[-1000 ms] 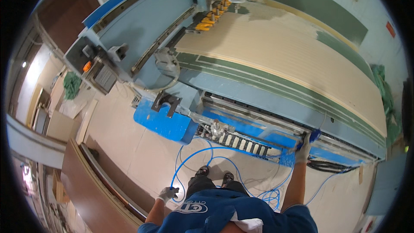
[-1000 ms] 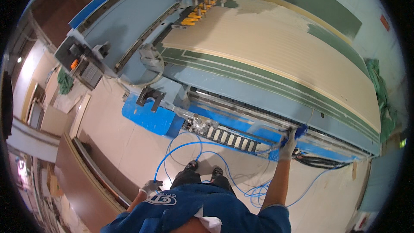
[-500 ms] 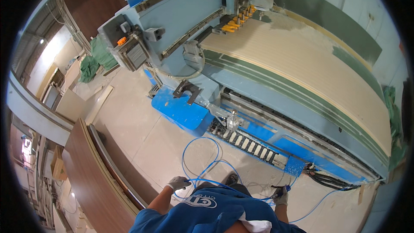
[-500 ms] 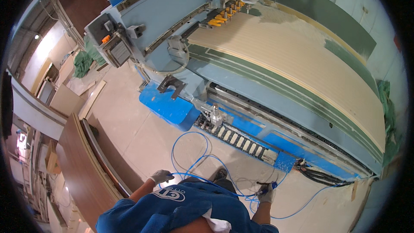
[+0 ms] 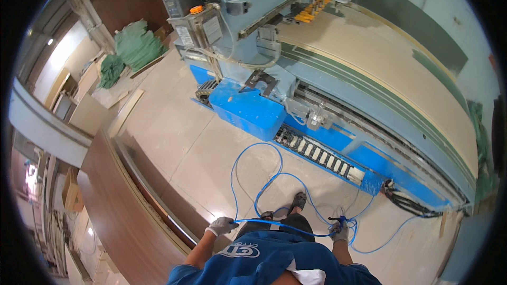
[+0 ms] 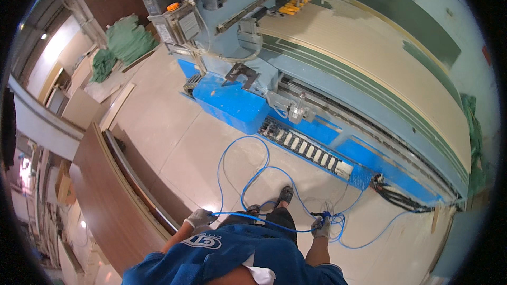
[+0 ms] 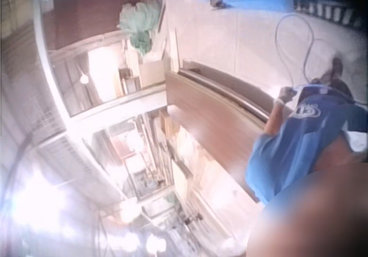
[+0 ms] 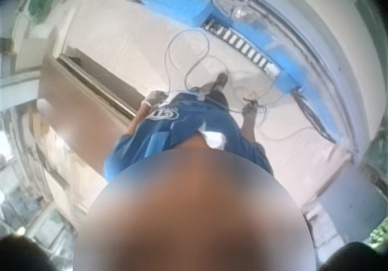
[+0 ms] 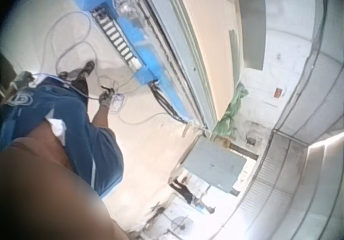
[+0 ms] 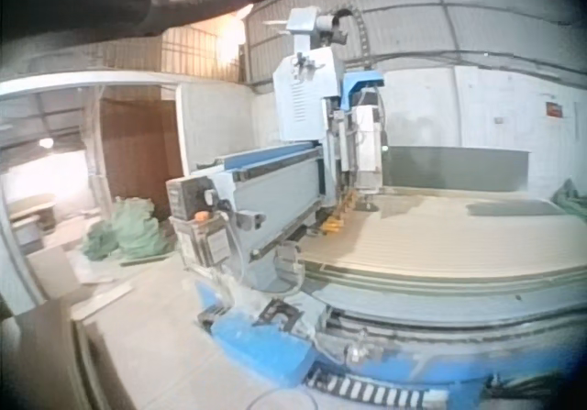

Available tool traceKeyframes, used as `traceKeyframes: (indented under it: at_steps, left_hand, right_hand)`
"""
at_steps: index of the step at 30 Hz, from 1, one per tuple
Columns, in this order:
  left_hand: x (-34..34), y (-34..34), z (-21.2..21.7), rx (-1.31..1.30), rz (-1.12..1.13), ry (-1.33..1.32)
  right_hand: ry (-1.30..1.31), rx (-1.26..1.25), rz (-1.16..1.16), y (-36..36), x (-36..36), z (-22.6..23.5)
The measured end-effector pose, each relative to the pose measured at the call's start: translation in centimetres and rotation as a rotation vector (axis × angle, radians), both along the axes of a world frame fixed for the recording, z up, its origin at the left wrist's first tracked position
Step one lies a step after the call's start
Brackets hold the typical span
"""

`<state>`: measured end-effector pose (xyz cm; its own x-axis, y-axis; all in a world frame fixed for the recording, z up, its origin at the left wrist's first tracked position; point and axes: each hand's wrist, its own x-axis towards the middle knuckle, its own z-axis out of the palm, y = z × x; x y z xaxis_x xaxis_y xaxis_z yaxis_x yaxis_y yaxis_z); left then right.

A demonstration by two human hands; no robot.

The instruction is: The person puts on gloves and uses a blue air hose with a nozzle to blow dust and debris off a large industrial machine. They systematically clean the top surface, sides, and control panel area of the equipment.

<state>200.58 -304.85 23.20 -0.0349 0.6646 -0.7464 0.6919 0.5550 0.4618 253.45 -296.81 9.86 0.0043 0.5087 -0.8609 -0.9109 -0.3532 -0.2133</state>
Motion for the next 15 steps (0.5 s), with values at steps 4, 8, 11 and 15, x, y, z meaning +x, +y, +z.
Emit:
traceKeyframes:
  at_steps: [4,8,11,15]
  left_hand:
    - [-0.9,-2.5,0.3,-0.023,-0.057,-0.001]
    - [-1.0,-3.0,-0.1,-0.016,-0.122,-0.019]
    - [0.3,-3.5,-0.8,-0.019,-0.135,-0.055]
    - [3.2,-3.9,-3.6,0.118,-0.461,-0.015]
  right_hand:
    - [0.071,-0.077,-0.04,-3.6,-2.4,-0.7]
    - [0.036,-0.164,0.046,-8.2,-2.5,-0.9]
    - [0.18,-0.256,-0.041,-11.1,-1.3,-0.6]
    - [-0.047,-0.171,-0.069,-14.2,0.8,0.0]
